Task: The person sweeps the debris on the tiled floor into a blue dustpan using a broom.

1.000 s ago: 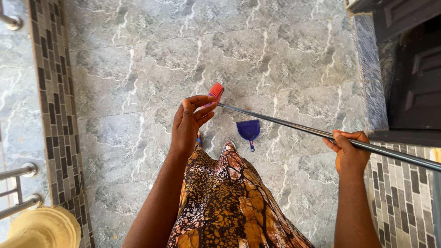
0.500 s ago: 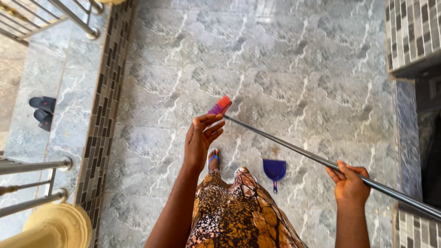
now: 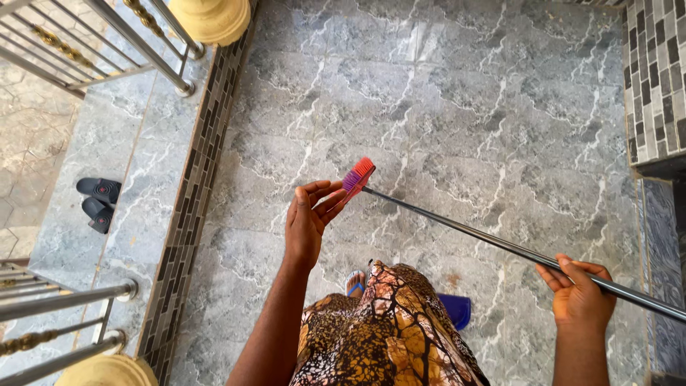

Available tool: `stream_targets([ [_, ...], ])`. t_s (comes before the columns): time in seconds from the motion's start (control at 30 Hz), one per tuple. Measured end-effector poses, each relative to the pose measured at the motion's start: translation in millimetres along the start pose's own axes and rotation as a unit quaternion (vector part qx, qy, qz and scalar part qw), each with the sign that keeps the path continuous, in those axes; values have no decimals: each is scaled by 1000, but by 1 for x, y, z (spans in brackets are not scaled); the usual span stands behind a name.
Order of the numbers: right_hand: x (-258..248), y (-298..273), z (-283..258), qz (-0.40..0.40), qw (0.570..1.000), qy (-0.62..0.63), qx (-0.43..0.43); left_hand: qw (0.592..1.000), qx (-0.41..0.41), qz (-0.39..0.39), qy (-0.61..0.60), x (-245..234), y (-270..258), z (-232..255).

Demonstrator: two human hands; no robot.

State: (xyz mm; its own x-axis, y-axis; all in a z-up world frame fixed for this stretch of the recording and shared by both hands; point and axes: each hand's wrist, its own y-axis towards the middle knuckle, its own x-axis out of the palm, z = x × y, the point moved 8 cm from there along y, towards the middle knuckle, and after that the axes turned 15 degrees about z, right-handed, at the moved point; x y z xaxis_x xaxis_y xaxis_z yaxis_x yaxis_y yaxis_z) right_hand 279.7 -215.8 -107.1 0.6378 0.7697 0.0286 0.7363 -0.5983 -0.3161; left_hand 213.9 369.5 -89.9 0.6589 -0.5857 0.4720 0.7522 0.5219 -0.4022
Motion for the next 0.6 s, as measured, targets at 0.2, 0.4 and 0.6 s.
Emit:
stream_targets([
  [0.2, 75, 25, -1, -23, 999, 2, -38, 1000, -4, 16, -9, -2, 70, 11],
  [0.4, 170, 72, 30, -18, 999, 10, -33, 1000, -2, 25, 12, 8, 159, 27],
  [0.6, 301, 95, 45, -11, 999, -21, -22, 999, 19, 26, 7, 28, 251, 59],
])
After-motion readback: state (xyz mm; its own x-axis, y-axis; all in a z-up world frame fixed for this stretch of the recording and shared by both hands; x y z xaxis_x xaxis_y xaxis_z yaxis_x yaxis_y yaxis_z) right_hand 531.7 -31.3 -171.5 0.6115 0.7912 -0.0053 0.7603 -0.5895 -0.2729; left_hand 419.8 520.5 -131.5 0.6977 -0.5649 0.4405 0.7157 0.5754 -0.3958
